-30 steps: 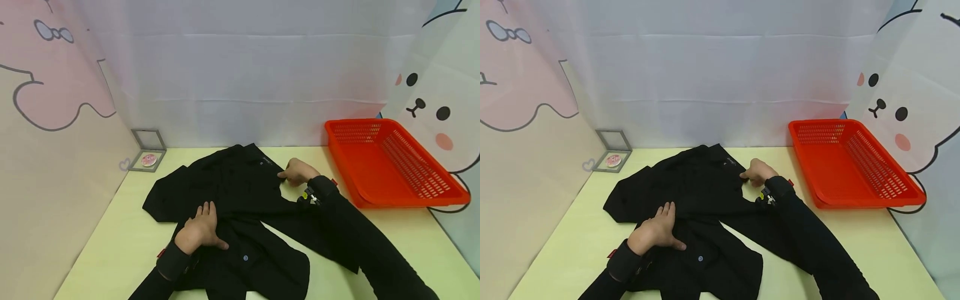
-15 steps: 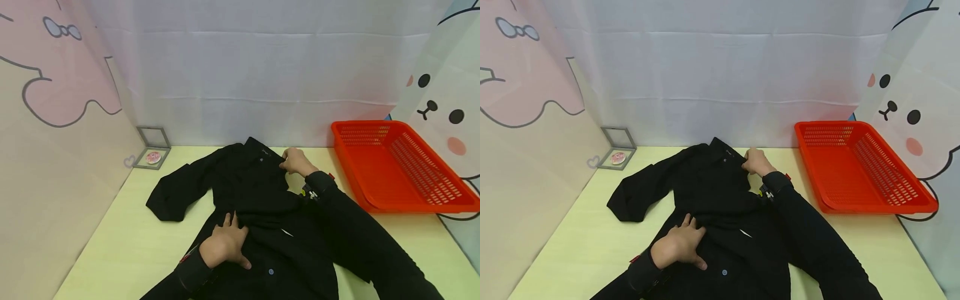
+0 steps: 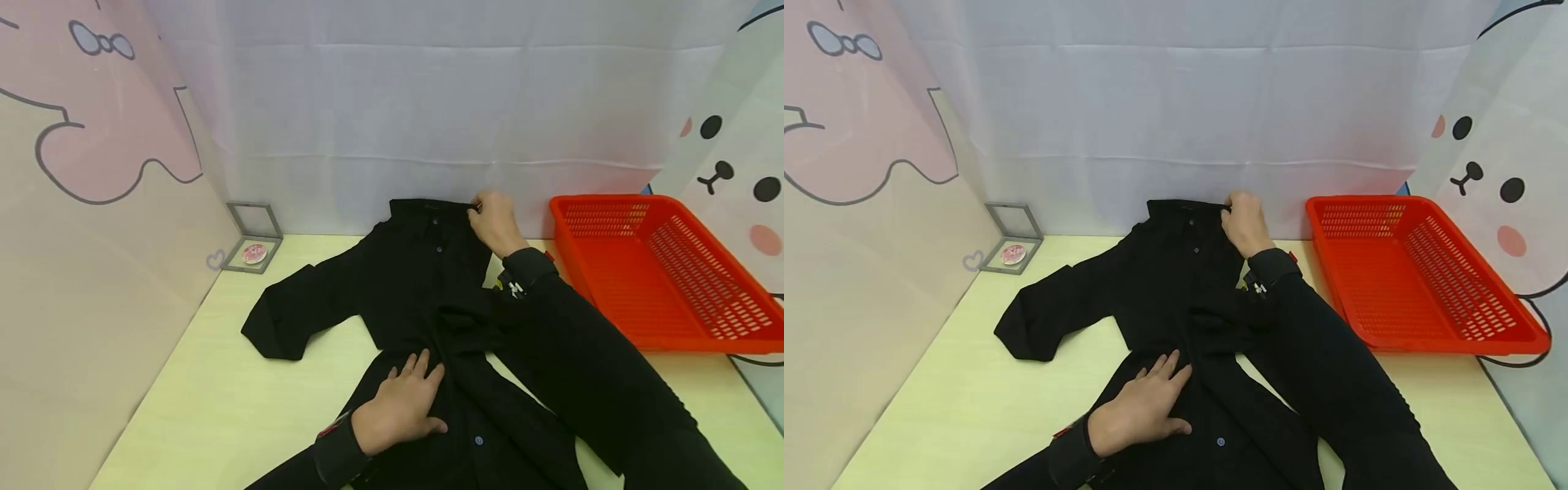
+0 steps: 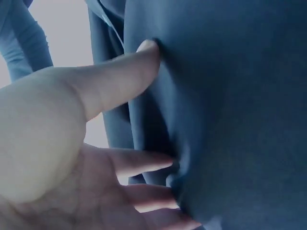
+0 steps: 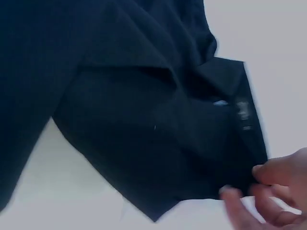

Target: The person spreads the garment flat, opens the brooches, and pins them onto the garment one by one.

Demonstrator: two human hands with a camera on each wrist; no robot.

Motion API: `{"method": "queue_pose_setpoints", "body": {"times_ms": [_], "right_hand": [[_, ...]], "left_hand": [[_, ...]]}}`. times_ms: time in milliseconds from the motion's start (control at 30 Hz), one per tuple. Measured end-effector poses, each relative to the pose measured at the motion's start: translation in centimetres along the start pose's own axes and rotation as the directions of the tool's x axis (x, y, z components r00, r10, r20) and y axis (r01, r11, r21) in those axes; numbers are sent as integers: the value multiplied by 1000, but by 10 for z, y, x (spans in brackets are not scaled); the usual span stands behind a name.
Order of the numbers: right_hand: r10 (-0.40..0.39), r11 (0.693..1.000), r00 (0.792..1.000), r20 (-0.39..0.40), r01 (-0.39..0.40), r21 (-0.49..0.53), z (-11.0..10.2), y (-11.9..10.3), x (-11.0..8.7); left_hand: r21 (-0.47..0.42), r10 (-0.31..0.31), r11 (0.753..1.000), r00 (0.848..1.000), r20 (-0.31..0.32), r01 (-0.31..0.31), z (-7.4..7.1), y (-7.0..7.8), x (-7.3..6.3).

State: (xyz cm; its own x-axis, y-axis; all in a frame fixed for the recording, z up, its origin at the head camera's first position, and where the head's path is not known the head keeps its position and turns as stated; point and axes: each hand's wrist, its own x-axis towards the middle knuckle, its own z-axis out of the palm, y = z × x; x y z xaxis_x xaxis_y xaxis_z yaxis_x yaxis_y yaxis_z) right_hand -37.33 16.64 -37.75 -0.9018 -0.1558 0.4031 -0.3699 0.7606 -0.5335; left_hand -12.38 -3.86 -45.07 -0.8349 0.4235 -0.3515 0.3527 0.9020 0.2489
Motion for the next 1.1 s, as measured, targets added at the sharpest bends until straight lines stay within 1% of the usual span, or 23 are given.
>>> {"method": "queue_pose_setpoints", "body": {"times_ms": [67, 100, 167, 233, 333, 433, 500, 567, 600, 633, 667, 700, 733, 800, 833, 867, 900, 933, 967, 1000, 1033, 1100], "right_hand": [[37, 999, 996, 79, -37, 8, 4, 5, -4], [59, 998, 991, 119, -61, 11, 7, 8, -7], [119, 992, 972, 204, -125, 16, 12, 13, -13], [166, 985, 950, 264, -174, 5, 19, 15, -19], [198, 978, 921, 334, -208, -6, 25, 10, -28], [173, 982, 909, 378, -188, 2, 26, -5, -41], [133, 989, 901, 412, -146, 2, 24, -19, -53], [67, 997, 891, 449, -73, -4, 20, -35, -70], [34, 999, 882, 470, -35, -8, 18, -43, -80], [-3, 1000, 869, 496, 5, -2, 15, -50, -90], [-42, 999, 853, 521, 43, 9, 11, -58, -101], [-78, 997, 835, 545, 78, 25, 6, -63, -112], [-112, 993, 818, 564, 108, 41, 2, -68, -124], [-168, 986, 786, 595, 149, 81, -9, -73, -147], [-191, 981, 769, 610, 163, 101, -15, -74, -158], [-213, 977, 757, 617, 178, 119, -20, -73, -168], [-225, 974, 749, 623, 185, 129, -25, -73, -178], [-237, 971, 745, 624, 195, 136, -30, -71, -187], [-244, 970, 741, 625, 201, 140, -34, -70, -196], [-253, 967, 740, 624, 212, 141, -38, -69, -204], [-257, 966, 741, 620, 220, 137, -41, -67, -212], [-243, 969, 747, 619, 218, 118, -45, -65, -226]], "left_hand": [[-12, -10, 1000, 1000, -7, 10, 0, -3, -1], [-18, -23, 1000, 1000, -7, 23, -1, -5, -2], [-36, -53, 998, 999, -6, 53, -2, -10, -3], [-60, -78, 995, 997, -8, 77, -4, -15, -4], [-75, -86, 994, 996, -15, 84, -7, -23, -4], [-81, -63, 995, 998, -32, 60, -10, -32, -2], [-87, -39, 996, 998, -54, 35, -13, -39, -1], [-93, -15, 996, 995, -102, 5, -15, -49, -1], [-103, -9, 995, 989, -145, -6, -17, -54, -1], [-109, -11, 994, 980, -200, -11, -19, -61, -1], [-116, -15, 993, 965, -262, -16, -22, -69, -3], [-124, -32, 992, 945, -325, -9, -25, -77, -4], [-132, -54, 991, 917, -396, 1, -29, -87, -7], [-159, -115, 987, 843, -526, 36, -39, -111, -13], [-166, -150, 984, 805, -575, 65, -44, -123, -17], [-173, -181, 981, 769, -613, 92, -48, -137, -22], [-179, -212, 976, 740, -638, 125, -52, -150, -27], [-184, -238, 971, 716, -656, 153, -55, -164, -31], [-192, -265, 964, 704, -659, 183, -58, -176, -36], [-199, -291, 957, 700, -652, 212, -59, -188, -40], [-204, -314, 949, 702, -639, 239, -59, -198, -44], [-212, -351, 936, 719, -600, 280, -58, -216, -50]]}}
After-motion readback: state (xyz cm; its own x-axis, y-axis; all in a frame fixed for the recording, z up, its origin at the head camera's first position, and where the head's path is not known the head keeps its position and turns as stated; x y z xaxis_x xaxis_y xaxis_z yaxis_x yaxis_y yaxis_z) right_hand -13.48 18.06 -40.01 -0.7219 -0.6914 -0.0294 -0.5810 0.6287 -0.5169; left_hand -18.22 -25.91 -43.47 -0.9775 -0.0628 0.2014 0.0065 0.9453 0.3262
